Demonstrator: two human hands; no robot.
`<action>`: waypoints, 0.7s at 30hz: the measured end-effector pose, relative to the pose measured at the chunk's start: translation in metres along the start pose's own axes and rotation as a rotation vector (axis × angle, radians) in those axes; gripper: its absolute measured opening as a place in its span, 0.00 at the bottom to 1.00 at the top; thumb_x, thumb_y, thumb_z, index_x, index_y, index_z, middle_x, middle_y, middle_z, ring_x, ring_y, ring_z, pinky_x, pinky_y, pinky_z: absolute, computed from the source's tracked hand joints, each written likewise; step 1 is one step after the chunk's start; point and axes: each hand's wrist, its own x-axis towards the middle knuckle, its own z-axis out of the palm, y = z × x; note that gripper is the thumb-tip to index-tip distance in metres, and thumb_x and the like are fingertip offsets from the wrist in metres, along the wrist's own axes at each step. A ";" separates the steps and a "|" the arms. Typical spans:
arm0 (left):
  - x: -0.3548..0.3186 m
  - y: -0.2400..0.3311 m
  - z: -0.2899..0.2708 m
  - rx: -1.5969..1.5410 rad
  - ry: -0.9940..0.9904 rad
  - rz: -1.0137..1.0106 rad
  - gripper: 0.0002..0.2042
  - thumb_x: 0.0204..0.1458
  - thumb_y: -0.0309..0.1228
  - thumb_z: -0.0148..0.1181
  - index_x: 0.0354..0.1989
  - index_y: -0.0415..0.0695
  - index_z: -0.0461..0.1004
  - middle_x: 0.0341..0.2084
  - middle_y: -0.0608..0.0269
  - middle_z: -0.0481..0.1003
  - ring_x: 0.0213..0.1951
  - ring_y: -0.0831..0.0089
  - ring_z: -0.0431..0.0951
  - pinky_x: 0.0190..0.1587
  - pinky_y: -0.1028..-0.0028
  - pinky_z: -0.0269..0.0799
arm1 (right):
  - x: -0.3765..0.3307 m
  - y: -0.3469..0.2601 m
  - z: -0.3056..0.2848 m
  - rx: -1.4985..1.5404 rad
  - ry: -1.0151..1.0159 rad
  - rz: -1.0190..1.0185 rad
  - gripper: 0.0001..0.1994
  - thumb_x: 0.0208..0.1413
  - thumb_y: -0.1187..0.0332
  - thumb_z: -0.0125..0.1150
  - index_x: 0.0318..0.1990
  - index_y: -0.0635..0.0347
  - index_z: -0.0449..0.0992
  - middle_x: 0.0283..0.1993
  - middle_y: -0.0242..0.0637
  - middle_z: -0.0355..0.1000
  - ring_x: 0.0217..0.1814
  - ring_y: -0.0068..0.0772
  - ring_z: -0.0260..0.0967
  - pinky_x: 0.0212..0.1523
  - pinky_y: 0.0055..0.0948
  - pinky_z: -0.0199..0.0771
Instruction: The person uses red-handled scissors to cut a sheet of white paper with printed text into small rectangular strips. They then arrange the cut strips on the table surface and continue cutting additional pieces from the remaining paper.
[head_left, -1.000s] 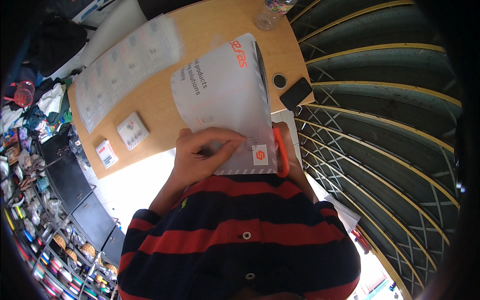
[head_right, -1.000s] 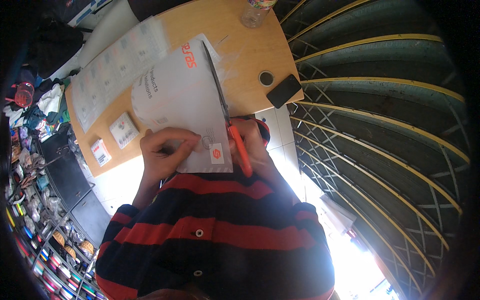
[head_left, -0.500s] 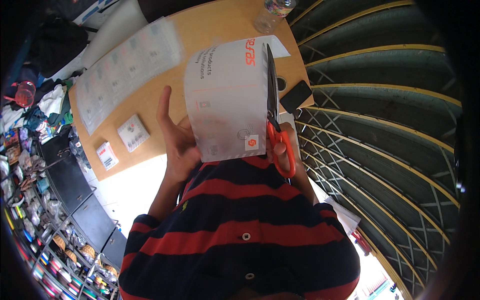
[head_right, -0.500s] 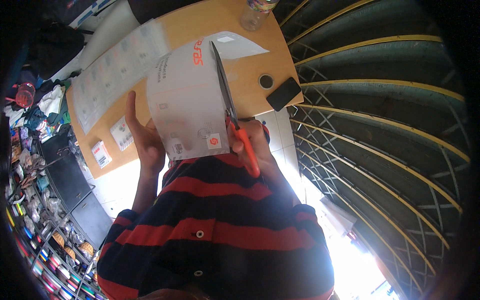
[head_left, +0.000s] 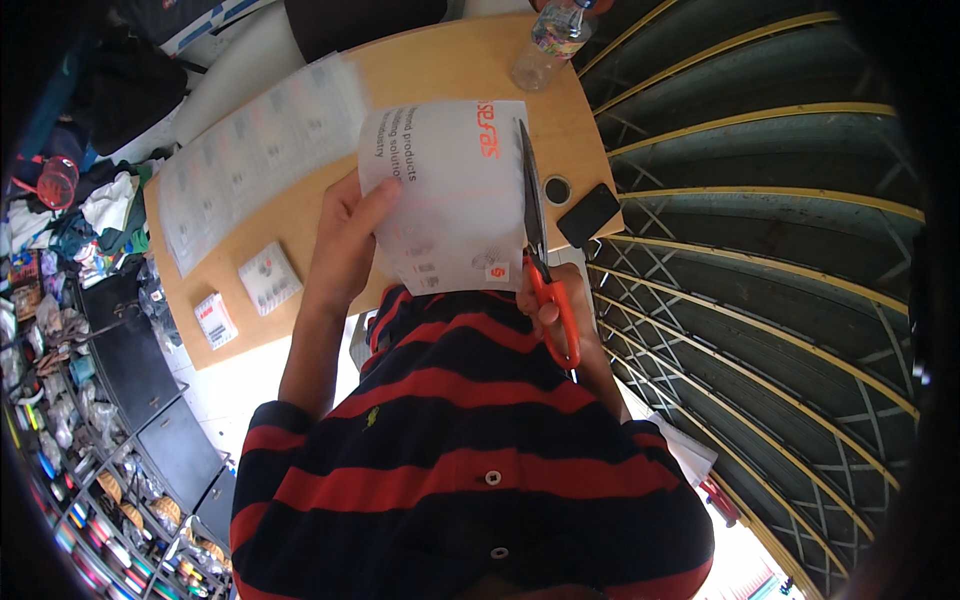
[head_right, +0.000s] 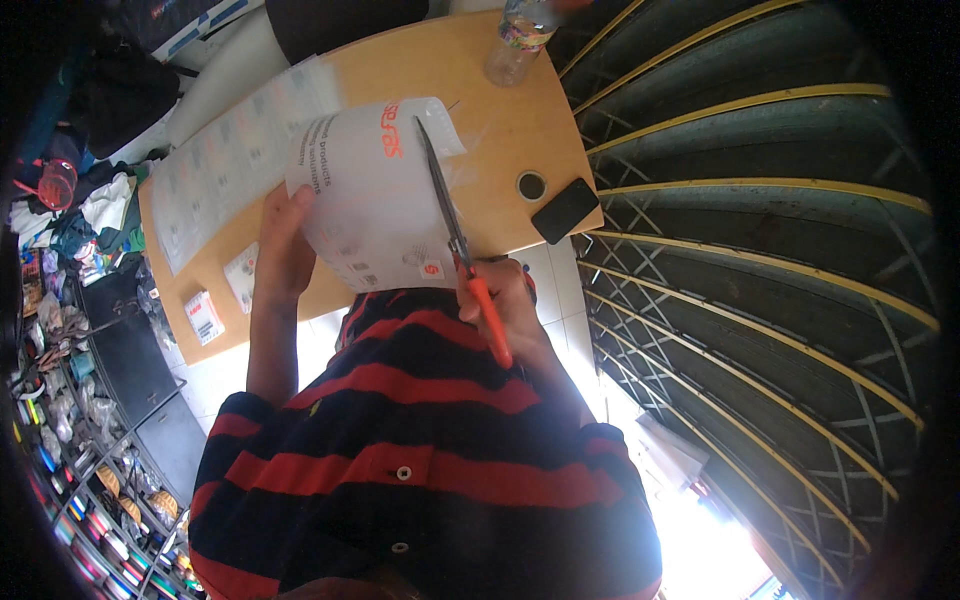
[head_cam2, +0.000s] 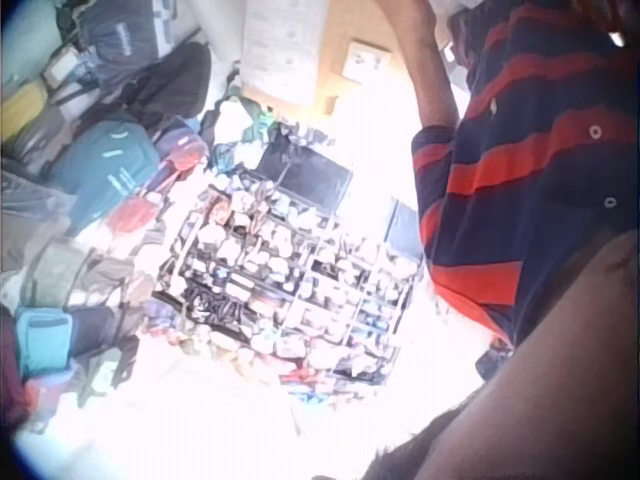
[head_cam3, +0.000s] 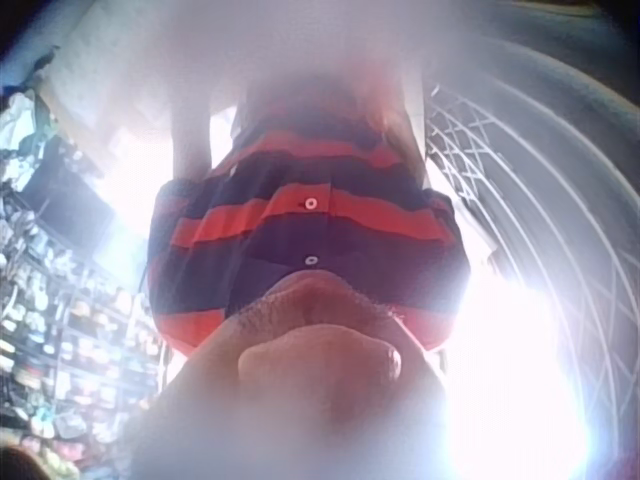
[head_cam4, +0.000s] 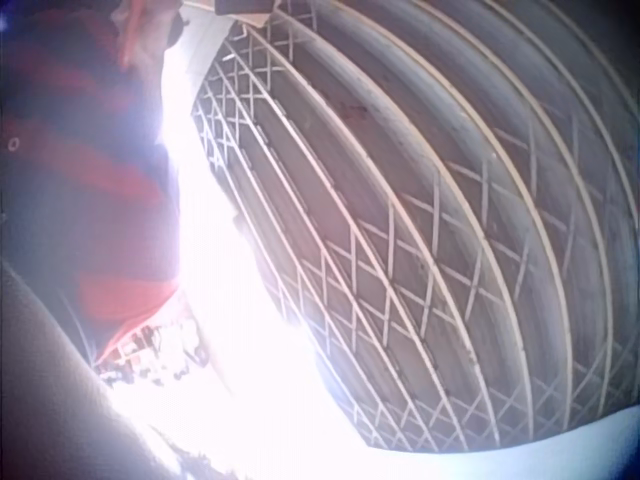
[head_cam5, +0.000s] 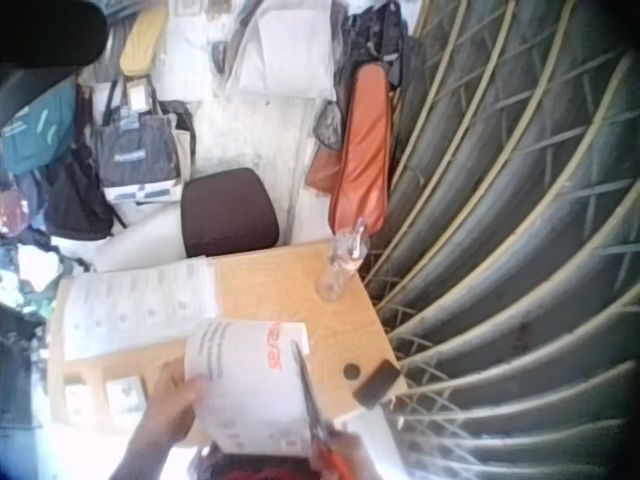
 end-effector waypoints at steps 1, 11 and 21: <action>0.000 -0.002 0.000 0.036 0.003 -0.008 0.15 0.54 0.34 0.57 0.44 0.35 0.73 0.32 0.62 0.77 0.32 0.78 0.77 0.36 0.77 0.71 | 0.000 -0.001 0.001 -0.023 0.000 -0.031 0.08 0.33 0.82 0.57 0.17 0.60 0.63 0.15 0.28 0.60 0.19 0.21 0.60 0.21 0.21 0.57; -0.003 0.009 0.012 0.124 -0.029 0.001 0.08 0.49 0.25 0.64 0.36 0.37 0.78 0.30 0.63 0.79 0.30 0.80 0.77 0.33 0.78 0.72 | 0.007 -0.019 0.017 -0.065 0.088 0.119 0.45 0.20 0.16 0.43 0.18 0.57 0.59 0.15 0.27 0.56 0.12 0.17 0.55 0.10 0.17 0.56; -0.012 0.009 0.017 0.101 -0.010 -0.048 0.08 0.49 0.25 0.64 0.36 0.36 0.78 0.30 0.62 0.79 0.31 0.79 0.77 0.34 0.78 0.72 | 0.003 -0.013 0.017 -0.043 0.057 0.082 0.28 0.24 0.38 0.51 0.19 0.58 0.66 0.16 0.28 0.61 0.15 0.18 0.60 0.15 0.18 0.58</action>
